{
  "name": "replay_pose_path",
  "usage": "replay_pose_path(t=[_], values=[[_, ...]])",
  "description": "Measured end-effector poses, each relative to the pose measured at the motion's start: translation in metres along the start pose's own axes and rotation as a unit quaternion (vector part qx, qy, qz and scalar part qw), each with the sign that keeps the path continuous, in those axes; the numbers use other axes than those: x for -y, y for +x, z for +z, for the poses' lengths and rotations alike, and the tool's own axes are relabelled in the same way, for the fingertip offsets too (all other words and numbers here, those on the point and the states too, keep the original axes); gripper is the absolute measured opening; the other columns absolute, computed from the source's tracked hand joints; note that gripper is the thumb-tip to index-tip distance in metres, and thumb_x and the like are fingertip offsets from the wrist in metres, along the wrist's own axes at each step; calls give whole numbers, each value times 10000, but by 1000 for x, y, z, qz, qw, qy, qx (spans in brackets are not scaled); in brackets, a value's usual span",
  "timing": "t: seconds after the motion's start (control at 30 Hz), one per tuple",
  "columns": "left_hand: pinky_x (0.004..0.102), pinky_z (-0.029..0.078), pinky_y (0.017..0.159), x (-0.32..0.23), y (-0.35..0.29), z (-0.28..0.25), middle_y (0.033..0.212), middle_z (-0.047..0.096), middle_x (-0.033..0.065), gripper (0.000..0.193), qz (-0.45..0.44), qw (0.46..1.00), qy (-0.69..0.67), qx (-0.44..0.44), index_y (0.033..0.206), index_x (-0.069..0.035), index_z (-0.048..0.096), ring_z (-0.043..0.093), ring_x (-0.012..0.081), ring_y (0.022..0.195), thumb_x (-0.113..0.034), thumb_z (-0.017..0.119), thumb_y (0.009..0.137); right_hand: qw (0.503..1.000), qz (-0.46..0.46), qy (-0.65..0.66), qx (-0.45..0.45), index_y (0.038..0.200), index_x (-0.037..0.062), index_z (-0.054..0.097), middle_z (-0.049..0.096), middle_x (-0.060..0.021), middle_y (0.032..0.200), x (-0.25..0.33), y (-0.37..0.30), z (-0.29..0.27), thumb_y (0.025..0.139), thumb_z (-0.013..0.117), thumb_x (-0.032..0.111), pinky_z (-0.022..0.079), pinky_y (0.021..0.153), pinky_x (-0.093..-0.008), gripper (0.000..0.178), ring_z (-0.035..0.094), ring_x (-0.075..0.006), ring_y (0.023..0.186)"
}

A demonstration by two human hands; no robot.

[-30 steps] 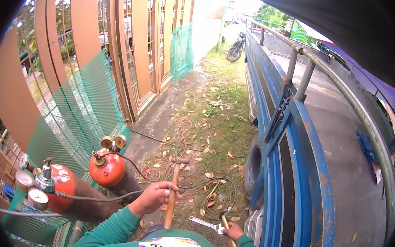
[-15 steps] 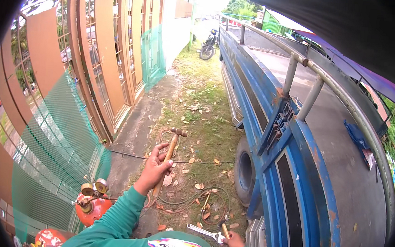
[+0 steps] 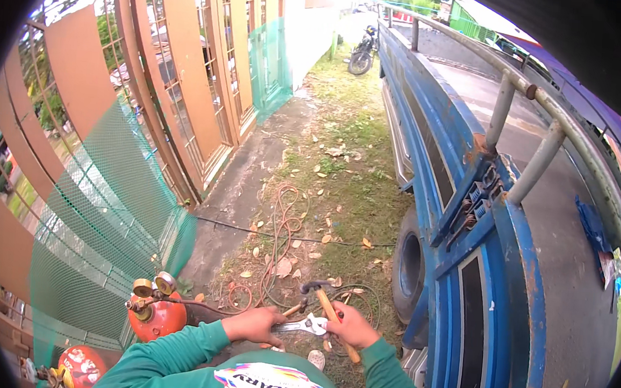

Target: The person uses a blowtorch, a hammer, and an adjustable wrench to repair a metal component on the side of a blue truck. They light the torch with a lighter, heat the metal, and tap it with a hammer while a second person watches.

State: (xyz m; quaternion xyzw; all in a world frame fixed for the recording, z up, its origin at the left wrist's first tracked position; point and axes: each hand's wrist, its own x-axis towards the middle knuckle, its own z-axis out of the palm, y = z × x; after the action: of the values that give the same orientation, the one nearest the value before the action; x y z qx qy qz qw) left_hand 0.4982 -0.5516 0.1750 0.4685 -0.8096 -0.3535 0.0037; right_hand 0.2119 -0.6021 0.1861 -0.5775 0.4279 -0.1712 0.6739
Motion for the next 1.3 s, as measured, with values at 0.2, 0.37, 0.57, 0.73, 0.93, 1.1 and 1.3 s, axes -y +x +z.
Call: replay_pose_path(t=[0.2, 0.37, 0.57, 0.73, 0.93, 1.1, 1.3], values=[[472, 489, 842, 28, -14, 48, 985, 613, 243, 436, -61, 995, -62, -48, 999, -32, 699, 621, 401, 938, -453, 664, 892, 995, 7, 53, 85, 1133, -28, 563, 681, -90, 882, 9, 56, 3, 919, 638, 50, 532, 636, -274, 239, 654, -131, 686], [486, 495, 853, 63, -61, 88, 982, 659, 260, 367, -181, 976, -93, -81, 976, -28, 722, 642, 404, 942, -370, 678, 850, 994, -4, 113, -10, 1141, -24, 565, 684, -91, 863, -50, 109, -23, 870, 674, 32, 521, 602, -274, 297, 631, -129, 662], [440, 530, 772, 48, -114, 110, 820, 705, 200, 356, -365, 889, -258, -104, 982, -16, 718, 698, 332, 800, -343, 709, 840, 985, 126, -28, -118, 1062, -21, 617, 662, -84, 843, -153, 104, -55, 790, 757, 74, 488, 542, -320, 321, 600, -139, 643], [392, 534, 834, 46, -129, 139, 942, 731, 200, 414, -400, 859, -299, -112, 1100, -62, 743, 716, 306, 869, -350, 761, 802, 935, 332, -50, -112, 1051, -26, 659, 587, -39, 681, -210, 88, -72, 795, 735, 47, 390, 454, -287, 277, 511, -129, 504], [392, 539, 830, 50, -138, 157, 920, 732, 200, 385, -388, 862, -303, -123, 1074, -56, 749, 719, 309, 865, -287, 761, 766, 982, -27, -29, -183, 1234, -11, 604, 663, -75, 963, -144, 112, -74, 773, 768, 49, 511, 676, -306, 493, 607, -125, 797], [392, 545, 793, 41, -143, 155, 868, 725, 204, 357, -386, 849, -320, -166, 1033, -32, 752, 718, 305, 820, -239, 756, 742, 981, -23, -14, -194, 1328, -23, 535, 649, -47, 895, -61, 141, -70, 844, 744, 72, 480, 559, -283, 536, 600, -107, 687], [400, 542, 787, 33, -152, 159, 849, 710, 208, 351, -396, 854, -278, -189, 1000, -9, 745, 713, 309, 807, -225, 764, 724, 986, 102, -7, -132, 1005, -46, 668, 616, -51, 680, -158, 160, -57, 827, 769, 142, 460, 502, -320, 278, 559, -155, 549]])
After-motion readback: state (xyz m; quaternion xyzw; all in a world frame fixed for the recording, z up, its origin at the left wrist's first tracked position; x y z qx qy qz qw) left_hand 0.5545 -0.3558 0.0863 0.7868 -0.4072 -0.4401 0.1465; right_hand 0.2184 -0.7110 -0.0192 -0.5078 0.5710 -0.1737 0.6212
